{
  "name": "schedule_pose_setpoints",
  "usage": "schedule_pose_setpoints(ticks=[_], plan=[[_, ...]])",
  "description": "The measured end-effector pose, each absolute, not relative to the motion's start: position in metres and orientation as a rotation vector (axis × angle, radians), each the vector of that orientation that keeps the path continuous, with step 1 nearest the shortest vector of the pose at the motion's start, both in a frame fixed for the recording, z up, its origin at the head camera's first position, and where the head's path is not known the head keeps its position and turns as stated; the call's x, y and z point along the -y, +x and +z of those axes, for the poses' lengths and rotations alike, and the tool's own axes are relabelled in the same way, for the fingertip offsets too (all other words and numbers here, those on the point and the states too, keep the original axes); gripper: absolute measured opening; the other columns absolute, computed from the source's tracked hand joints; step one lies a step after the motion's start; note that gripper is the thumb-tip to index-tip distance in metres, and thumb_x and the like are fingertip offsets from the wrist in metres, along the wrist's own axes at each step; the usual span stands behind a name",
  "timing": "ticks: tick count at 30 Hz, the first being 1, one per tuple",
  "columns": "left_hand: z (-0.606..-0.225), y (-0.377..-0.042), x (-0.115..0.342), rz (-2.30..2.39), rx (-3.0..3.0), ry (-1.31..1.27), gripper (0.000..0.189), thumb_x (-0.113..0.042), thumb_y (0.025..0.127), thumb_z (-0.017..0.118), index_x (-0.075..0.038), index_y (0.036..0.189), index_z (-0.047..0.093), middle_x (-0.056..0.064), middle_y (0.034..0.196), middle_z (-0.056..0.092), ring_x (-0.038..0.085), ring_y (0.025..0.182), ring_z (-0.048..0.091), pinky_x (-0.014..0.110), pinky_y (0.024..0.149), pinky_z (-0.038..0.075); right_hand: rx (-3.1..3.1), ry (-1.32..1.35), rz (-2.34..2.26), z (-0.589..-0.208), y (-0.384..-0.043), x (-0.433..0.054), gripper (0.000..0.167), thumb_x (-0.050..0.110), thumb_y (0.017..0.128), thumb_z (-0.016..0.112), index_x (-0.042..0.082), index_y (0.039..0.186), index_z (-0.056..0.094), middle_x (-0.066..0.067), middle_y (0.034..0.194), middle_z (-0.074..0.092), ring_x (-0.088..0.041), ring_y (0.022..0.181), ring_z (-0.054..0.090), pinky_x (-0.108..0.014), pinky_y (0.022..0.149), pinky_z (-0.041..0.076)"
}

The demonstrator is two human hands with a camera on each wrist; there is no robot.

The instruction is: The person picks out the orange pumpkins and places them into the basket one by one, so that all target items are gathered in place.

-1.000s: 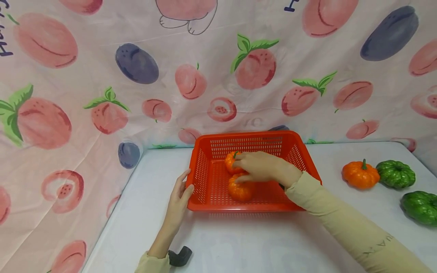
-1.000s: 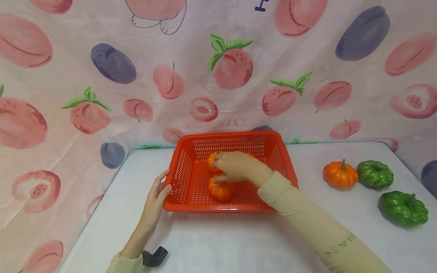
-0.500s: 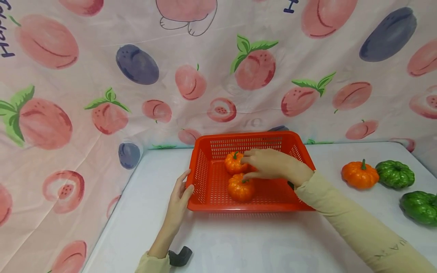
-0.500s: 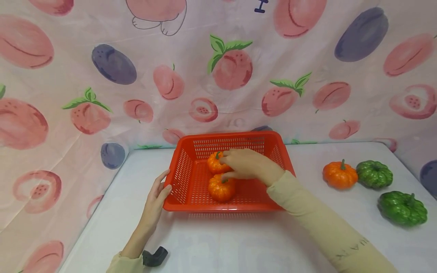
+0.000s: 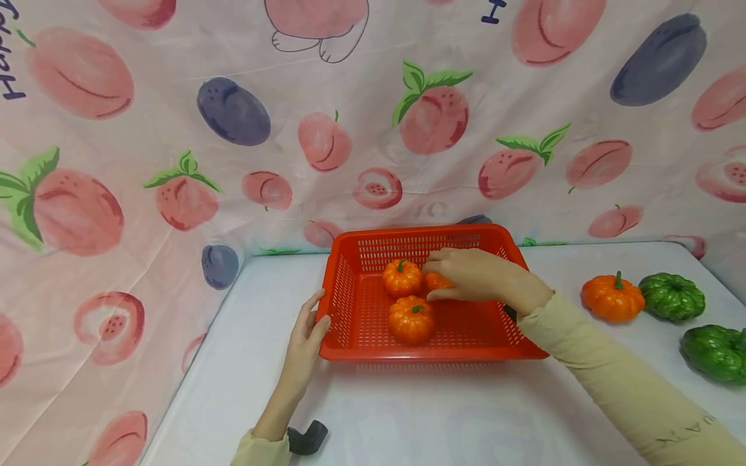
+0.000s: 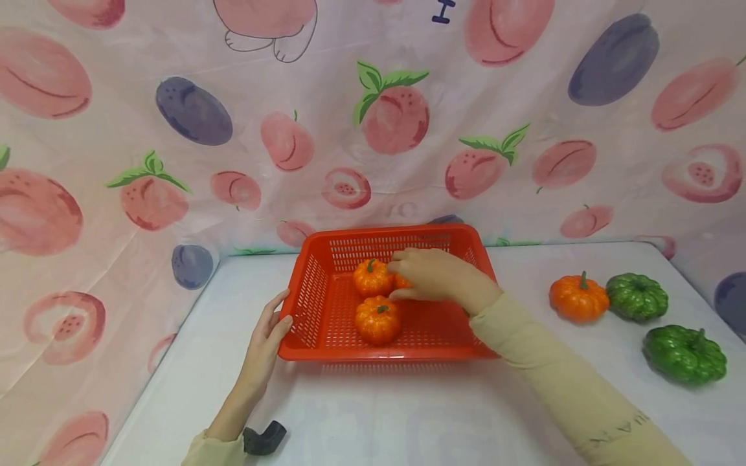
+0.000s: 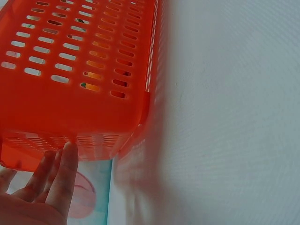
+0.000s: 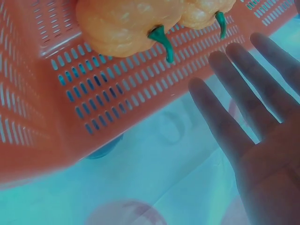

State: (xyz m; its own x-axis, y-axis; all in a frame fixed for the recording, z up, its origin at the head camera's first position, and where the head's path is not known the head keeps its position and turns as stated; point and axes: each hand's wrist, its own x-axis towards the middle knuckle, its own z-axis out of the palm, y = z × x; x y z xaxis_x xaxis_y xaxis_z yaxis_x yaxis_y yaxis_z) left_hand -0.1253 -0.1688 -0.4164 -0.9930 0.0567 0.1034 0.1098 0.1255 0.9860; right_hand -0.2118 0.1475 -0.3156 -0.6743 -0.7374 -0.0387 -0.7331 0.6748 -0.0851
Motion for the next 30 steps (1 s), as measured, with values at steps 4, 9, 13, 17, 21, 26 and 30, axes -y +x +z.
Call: schedule_pose_setpoints(ticks=[4, 9, 13, 17, 21, 26, 30], plan=[[-0.416, -0.125, 0.169, -2.043, 2.326, -0.173, 0.052, -0.020, 0.105, 0.049, -0.020, 0.154, 0.032, 0.021, 0.139, 0.052, 0.035, 0.120, 0.055, 0.021, 0.091, 0.050, -2.822, -1.213, -0.104, -0.314, -0.210, -0.153, 0.051, 0.042, 0.092, 0.068, 0.004, 0.126, 0.065, -0.016, 0.131, 0.062, -0.035, 0.125, 0.056, -0.053, 0.098, 0.049], [-0.416, -0.126, 0.169, -2.041, 2.327, -0.176, 0.052, -0.019, 0.105, 0.049, -0.020, 0.154, 0.032, 0.021, 0.139, 0.052, 0.035, 0.120, 0.055, 0.021, 0.091, 0.050, -2.834, -1.180, -0.106, -0.313, -0.210, -0.159, 0.053, 0.044, 0.092, 0.068, 0.005, 0.128, 0.064, -0.018, 0.133, 0.060, -0.036, 0.126, 0.054, -0.055, 0.097, 0.049], [-0.416, -0.126, 0.168, -2.045, 2.324, -0.174, 0.052, -0.019, 0.105, 0.049, -0.019, 0.154, 0.032, 0.021, 0.138, 0.052, 0.036, 0.119, 0.055, 0.021, 0.090, 0.051, -2.840, -1.146, -0.110, -0.312, -0.209, -0.164, 0.054, 0.045, 0.092, 0.068, 0.005, 0.128, 0.064, -0.021, 0.136, 0.058, -0.038, 0.128, 0.053, -0.057, 0.098, 0.047], [-0.416, -0.125, 0.168, -2.047, 2.326, -0.169, 0.052, -0.019, 0.105, 0.049, -0.019, 0.154, 0.032, 0.022, 0.138, 0.052, 0.036, 0.119, 0.056, 0.021, 0.090, 0.051, -2.853, -1.132, -0.101, -0.311, -0.209, -0.168, 0.054, 0.044, 0.091, 0.069, 0.005, 0.128, 0.064, -0.021, 0.135, 0.058, -0.039, 0.128, 0.053, -0.057, 0.099, 0.047], [-0.416, -0.125, 0.168, -2.043, 2.332, -0.165, 0.052, -0.020, 0.105, 0.049, -0.019, 0.154, 0.031, 0.021, 0.139, 0.052, 0.036, 0.119, 0.056, 0.021, 0.090, 0.051, -2.876, -1.159, -0.110, -0.310, -0.209, -0.173, 0.051, 0.042, 0.090, 0.070, 0.005, 0.125, 0.066, -0.020, 0.130, 0.062, -0.038, 0.125, 0.055, -0.054, 0.099, 0.048], [-0.416, -0.125, 0.168, -2.038, 2.337, -0.157, 0.052, -0.020, 0.105, 0.049, -0.020, 0.154, 0.032, 0.021, 0.139, 0.052, 0.036, 0.120, 0.056, 0.021, 0.090, 0.051, -2.895, -1.140, -0.134, -0.311, -0.208, -0.182, 0.051, 0.040, 0.090, 0.072, 0.003, 0.125, 0.066, -0.019, 0.128, 0.063, -0.038, 0.123, 0.056, -0.054, 0.100, 0.047], [-0.415, -0.125, 0.168, -2.036, 2.331, -0.161, 0.052, -0.019, 0.105, 0.049, -0.020, 0.154, 0.032, 0.021, 0.138, 0.053, 0.035, 0.119, 0.056, 0.021, 0.090, 0.051, -2.897, -1.155, -0.177, -0.313, -0.208, -0.188, 0.046, 0.034, 0.090, 0.073, 0.002, 0.122, 0.066, -0.016, 0.124, 0.065, -0.036, 0.119, 0.058, -0.052, 0.098, 0.049]])
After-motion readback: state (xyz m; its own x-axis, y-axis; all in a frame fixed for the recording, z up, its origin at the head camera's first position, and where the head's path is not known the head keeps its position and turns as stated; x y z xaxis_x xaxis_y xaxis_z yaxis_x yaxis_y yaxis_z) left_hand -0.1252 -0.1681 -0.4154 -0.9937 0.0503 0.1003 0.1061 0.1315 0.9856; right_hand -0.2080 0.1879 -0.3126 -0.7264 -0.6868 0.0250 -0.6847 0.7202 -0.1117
